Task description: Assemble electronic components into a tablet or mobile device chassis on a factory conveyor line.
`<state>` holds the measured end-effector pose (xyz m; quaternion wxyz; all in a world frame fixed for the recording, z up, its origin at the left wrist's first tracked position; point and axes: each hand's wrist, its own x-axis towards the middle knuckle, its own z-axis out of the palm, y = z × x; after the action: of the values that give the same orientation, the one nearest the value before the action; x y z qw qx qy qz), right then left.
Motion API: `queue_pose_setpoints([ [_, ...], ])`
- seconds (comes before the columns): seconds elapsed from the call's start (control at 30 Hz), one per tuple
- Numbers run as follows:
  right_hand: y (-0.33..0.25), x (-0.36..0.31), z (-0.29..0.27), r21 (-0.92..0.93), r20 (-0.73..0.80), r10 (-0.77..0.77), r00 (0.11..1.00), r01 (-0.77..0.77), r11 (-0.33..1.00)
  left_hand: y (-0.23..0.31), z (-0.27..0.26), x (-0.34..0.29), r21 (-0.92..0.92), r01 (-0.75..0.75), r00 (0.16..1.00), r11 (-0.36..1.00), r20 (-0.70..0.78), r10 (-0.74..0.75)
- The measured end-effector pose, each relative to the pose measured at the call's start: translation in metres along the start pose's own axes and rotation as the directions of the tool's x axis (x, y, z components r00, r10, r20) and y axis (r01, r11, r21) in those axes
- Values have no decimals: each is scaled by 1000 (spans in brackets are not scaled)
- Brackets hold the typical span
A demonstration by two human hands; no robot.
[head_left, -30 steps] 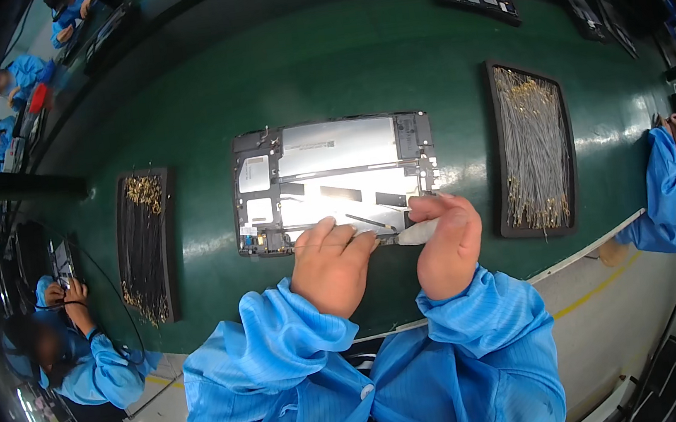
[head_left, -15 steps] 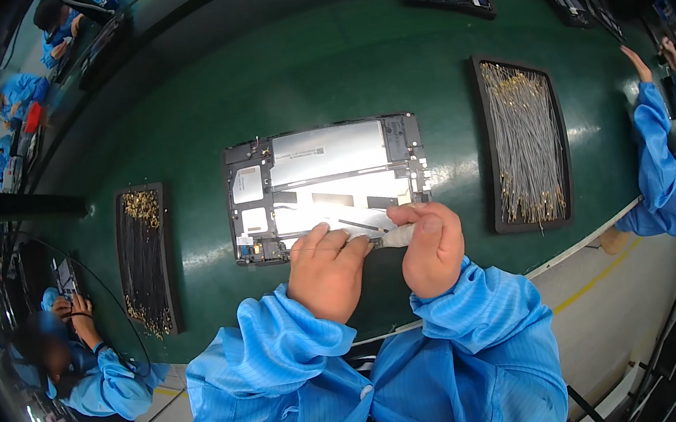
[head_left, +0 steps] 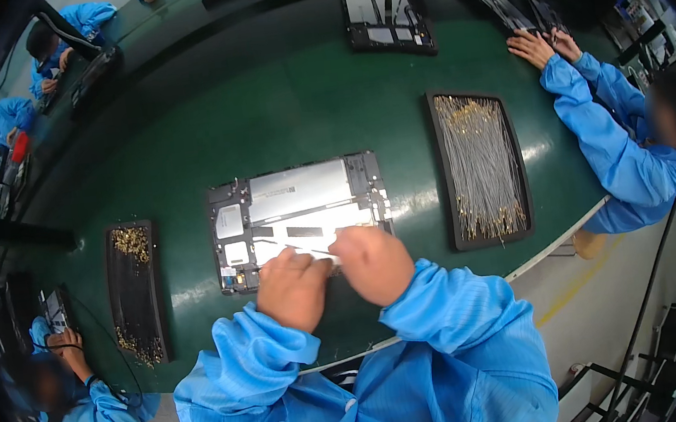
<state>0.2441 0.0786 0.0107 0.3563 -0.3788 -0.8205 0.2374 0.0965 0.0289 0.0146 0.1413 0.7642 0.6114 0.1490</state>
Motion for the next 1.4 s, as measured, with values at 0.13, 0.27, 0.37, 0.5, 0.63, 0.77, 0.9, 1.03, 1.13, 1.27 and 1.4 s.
queue_pose_setpoints([
  [0.13,16,-20,-21,774,69,752,656,-511,375,-51,-19,3,190,275,844,943,-518,-141],
  [0.27,14,-29,-37,738,125,847,517,-619,269,-86,-32,-47,-394,637,699,663,-67,-712],
  [0.37,18,-36,-38,455,325,848,419,-855,249,-65,-44,-32,-669,651,649,360,243,-721],
  [0.5,16,-34,-34,433,250,871,422,-854,290,-85,-47,-28,-666,724,628,181,526,-573],
  [0.63,22,-33,-34,490,148,917,369,-833,256,-93,-48,-23,-622,767,605,159,617,-503],
  [0.77,24,-32,-32,428,180,898,401,-854,295,-99,-36,-8,-805,593,738,-9,548,-393],
  [0.9,30,-38,-39,345,222,835,503,-841,415,-102,-46,-3,-674,718,675,172,615,-407],
  [1.03,35,-37,-42,375,238,817,525,-826,421,-89,-64,14,-490,814,581,312,691,-429],
  [1.13,31,-32,-37,393,255,825,505,-833,388,-94,-60,15,-683,678,722,271,551,-418],
  [1.27,30,-41,-22,496,-3,811,584,-704,509,-100,-82,42,-913,408,761,19,329,-559],
  [1.4,35,-55,-12,432,-108,691,715,-592,680,-138,-101,68,-971,136,602,-197,239,-762],
])
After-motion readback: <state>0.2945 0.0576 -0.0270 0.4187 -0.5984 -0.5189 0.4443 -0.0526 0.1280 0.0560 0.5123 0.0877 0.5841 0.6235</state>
